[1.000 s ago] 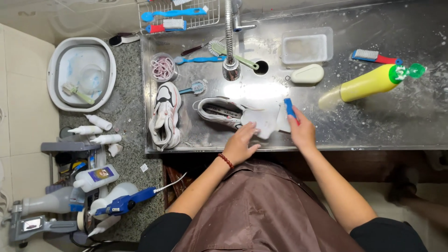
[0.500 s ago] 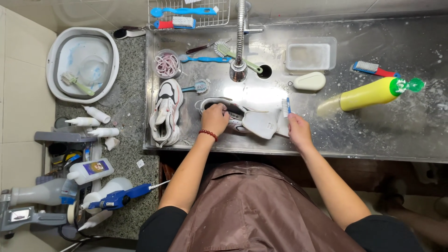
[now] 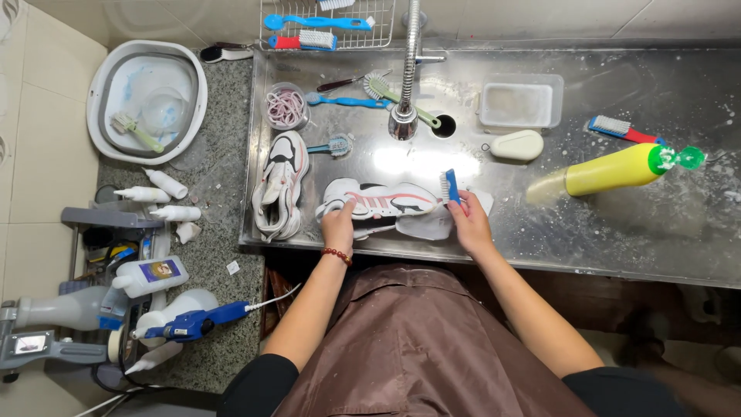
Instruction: Scrubbing and rinsing a pair of white sneakers in a stainless steel sink using a brush and cleaning solutions.
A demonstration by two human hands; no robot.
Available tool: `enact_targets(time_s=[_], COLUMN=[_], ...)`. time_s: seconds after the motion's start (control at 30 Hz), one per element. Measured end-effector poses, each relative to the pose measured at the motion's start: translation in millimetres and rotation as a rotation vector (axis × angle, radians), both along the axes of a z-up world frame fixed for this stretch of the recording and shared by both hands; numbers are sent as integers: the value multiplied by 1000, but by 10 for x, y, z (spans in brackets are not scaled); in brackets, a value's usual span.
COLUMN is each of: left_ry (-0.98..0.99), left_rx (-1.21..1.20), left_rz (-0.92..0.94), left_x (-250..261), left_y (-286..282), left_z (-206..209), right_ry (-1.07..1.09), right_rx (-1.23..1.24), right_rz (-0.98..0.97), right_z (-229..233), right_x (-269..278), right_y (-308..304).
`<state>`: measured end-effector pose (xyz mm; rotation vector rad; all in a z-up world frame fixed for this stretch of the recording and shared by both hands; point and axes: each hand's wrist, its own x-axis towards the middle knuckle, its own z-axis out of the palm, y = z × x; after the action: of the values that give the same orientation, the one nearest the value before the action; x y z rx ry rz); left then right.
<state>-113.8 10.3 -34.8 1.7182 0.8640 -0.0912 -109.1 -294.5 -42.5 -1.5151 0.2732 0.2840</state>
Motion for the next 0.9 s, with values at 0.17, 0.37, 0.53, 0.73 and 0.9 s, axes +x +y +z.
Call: enact_targets(time_s=[0.17, 0.37, 0.53, 0.73, 0.9], left_ry=[-142, -513, -478, -487, -452], left_rx=[-284, -228, -326, -665, -788], left_rz=[150, -52, 23, 38, -105], left_x=[-178, -144, 40, 149, 176], left_y=[-85, -102, -101, 26, 151], left_z=[-14, 140, 218, 255, 461], right_ry=[-191, -400, -374, -341, -209], right_rx=[-305, -1052, -1263, -1367, -1363], right_rz=[42, -95, -55, 164, 245], right_z=[279, 549, 409, 206, 9], right_x=[307, 1245, 1753, 2021, 2253], right_y=[-338, -991, -1245, -1311, -1363])
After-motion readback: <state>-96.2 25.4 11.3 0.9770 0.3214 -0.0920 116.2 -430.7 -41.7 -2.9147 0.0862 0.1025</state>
